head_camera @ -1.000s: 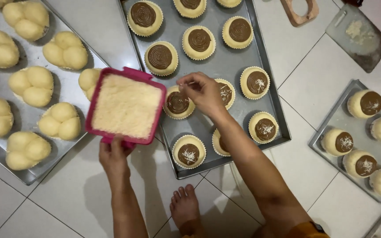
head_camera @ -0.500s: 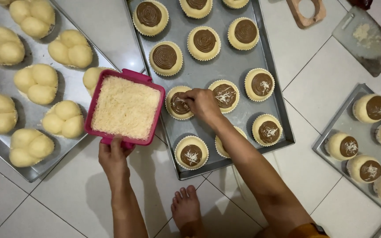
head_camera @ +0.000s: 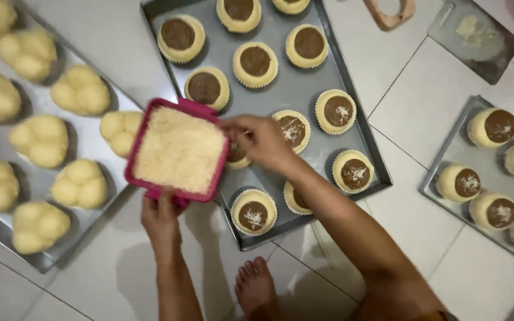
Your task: Sprinkling shredded cheese and dipping buns into toppings to prepare them for baking.
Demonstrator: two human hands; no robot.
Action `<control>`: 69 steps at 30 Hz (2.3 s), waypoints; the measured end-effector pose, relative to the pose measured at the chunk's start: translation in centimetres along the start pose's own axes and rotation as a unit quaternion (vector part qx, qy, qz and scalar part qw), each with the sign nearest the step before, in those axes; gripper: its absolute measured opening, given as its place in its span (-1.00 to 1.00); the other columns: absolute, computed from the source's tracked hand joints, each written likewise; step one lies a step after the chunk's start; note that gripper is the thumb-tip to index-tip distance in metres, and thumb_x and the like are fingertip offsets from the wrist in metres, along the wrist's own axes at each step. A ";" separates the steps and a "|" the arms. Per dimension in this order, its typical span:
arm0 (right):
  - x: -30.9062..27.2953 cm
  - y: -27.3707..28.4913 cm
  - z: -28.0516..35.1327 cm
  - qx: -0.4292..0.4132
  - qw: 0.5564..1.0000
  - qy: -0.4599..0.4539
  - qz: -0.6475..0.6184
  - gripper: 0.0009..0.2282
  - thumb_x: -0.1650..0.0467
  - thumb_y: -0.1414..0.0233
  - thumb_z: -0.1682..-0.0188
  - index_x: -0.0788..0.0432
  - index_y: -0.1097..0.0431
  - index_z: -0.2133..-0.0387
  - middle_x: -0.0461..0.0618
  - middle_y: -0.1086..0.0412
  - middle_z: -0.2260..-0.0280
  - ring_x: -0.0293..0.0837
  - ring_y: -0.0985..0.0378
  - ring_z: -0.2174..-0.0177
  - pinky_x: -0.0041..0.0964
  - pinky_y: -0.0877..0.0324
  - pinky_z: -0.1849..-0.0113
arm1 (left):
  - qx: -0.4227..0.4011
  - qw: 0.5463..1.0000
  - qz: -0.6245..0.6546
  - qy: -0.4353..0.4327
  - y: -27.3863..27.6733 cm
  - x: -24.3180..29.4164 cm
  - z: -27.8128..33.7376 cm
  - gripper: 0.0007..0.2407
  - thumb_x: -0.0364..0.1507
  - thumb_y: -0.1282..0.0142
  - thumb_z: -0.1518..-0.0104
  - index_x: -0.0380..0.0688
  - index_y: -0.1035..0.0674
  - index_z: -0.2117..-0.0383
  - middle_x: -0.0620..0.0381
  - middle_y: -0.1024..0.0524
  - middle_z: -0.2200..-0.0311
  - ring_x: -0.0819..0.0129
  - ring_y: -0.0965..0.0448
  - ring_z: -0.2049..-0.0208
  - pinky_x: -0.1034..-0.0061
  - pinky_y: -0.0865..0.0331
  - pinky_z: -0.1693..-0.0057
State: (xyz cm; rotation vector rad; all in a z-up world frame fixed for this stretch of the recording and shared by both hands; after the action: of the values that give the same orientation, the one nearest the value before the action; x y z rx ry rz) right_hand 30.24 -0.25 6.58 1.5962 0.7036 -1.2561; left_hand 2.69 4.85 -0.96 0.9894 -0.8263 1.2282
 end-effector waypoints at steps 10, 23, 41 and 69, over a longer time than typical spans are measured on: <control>-1.3 3.1 0.3 -0.007 0.891 0.235 0.389 -0.87 0.47 0.06 0.01 0.03 -0.45 0.40 -0.11 -0.34 0.44 0.04 -0.49 0.43 -0.07 -0.44 0.50 | -0.100 0.993 -0.042 0.036 -6.6 -1.2 3.2 -0.71 -0.34 -0.17 -0.22 -0.33 -0.54 0.07 -0.12 -0.49 0.26 0.16 -0.57 0.29 0.06 -0.59 0.17; 12.1 22.7 9.1 0.062 0.922 -0.369 0.100 -0.70 0.49 0.01 -0.05 0.17 -0.21 -0.06 0.05 -0.41 0.05 -0.09 -0.53 0.04 -0.15 -0.50 -0.01 | -0.084 0.988 -0.100 0.080 -4.8 4.9 3.6 -0.78 -0.47 0.07 -0.33 -0.34 -0.47 0.00 -0.01 -0.49 0.40 0.27 -0.52 0.44 0.39 -0.58 0.15; 21.0 17.3 9.5 0.052 0.938 -0.343 0.001 -0.62 0.53 0.04 0.00 0.23 0.05 -0.04 0.18 -0.20 -0.03 0.07 -0.39 -0.09 -0.06 -0.37 -0.13 | -0.121 0.989 -0.080 0.011 -7.9 15.6 3.3 -0.77 -0.42 0.08 -0.35 -0.39 -0.41 0.04 0.01 -0.46 0.31 0.40 -0.52 0.40 0.59 -0.58 0.18; 24.3 16.5 -4.0 -0.091 0.853 0.072 0.510 -0.78 0.47 -0.03 0.03 0.13 -0.57 0.16 0.11 -0.52 0.27 0.11 -0.57 0.29 0.02 -0.52 0.30 | -0.060 0.998 -0.011 -0.016 -12.4 7.1 2.9 -0.63 -0.36 -0.15 -0.19 -0.44 -0.47 0.00 -0.19 -0.46 0.33 0.04 -0.66 0.43 0.14 -0.69 0.19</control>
State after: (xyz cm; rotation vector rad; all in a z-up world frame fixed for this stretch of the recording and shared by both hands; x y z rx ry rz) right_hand 53.55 -5.66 -10.96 1.5498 -0.0144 -0.2720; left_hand 16.12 4.07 4.64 0.9211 -0.9012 1.1329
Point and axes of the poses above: each hand's wrist, its own z-axis away from the middle knuckle, its own y-axis out of the back of the hand, x = y × z, the point moved 4 cm from there along -z, towards the middle knuckle
